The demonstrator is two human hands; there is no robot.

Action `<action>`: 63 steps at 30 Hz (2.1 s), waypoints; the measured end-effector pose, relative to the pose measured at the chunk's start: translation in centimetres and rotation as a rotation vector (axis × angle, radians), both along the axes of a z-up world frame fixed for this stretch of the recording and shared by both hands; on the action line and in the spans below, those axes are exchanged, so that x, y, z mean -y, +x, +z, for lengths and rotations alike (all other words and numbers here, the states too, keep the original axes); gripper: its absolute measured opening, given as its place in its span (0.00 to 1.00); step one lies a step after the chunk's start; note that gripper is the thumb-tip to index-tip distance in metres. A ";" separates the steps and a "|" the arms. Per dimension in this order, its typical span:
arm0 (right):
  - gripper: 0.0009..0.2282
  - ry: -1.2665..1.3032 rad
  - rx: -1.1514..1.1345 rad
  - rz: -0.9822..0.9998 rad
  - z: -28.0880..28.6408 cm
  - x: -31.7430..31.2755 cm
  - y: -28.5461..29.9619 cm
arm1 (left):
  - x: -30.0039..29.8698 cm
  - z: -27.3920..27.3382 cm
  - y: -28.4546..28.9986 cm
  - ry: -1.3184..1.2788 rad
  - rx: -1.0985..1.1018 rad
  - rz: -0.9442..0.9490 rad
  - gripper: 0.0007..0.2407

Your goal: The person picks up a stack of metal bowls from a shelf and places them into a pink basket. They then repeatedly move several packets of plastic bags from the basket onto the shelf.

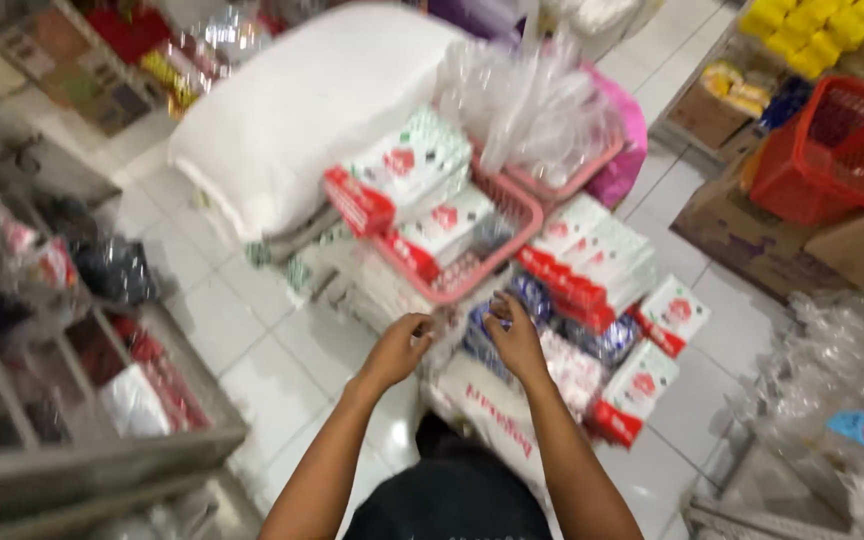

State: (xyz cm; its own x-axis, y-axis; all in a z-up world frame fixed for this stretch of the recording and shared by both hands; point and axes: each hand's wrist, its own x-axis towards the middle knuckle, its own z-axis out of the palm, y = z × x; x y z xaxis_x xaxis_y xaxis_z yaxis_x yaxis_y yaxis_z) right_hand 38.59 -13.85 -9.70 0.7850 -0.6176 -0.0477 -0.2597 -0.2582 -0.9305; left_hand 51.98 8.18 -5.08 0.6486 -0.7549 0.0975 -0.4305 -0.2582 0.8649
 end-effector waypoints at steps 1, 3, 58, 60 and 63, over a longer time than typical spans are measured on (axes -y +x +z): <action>0.23 -0.090 0.044 0.008 0.3 1.3 2.0 | 1.8 0.0 1.9 -0.004 0.041 -0.034 0.13; 0.24 -0.262 0.114 0.025 1.2 3.2 5.4 | 5.2 0.1 5.0 -0.009 0.064 -0.070 0.13; 0.29 0.129 0.493 -2.066 8.1 -47.7 -28.4 | -7.8 6.0 -35.6 0.223 -0.419 -2.169 0.35; 0.31 0.028 0.442 -2.092 9.6 -49.4 -31.2 | -9.2 7.5 -39.2 0.249 -0.457 -2.201 0.33; 0.36 -0.129 0.398 -2.134 11.9 -51.3 -34.5 | -11.0 9.0 -45.0 0.227 -0.429 -2.239 0.32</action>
State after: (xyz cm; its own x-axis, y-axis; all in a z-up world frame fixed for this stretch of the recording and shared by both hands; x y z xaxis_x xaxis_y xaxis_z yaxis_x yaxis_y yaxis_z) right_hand 4.10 37.40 2.19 -0.9481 -0.3178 0.0015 -0.0120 0.0310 -0.9994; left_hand 6.96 19.20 3.92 -0.9969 -0.0398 0.0676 0.0618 0.1316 0.9894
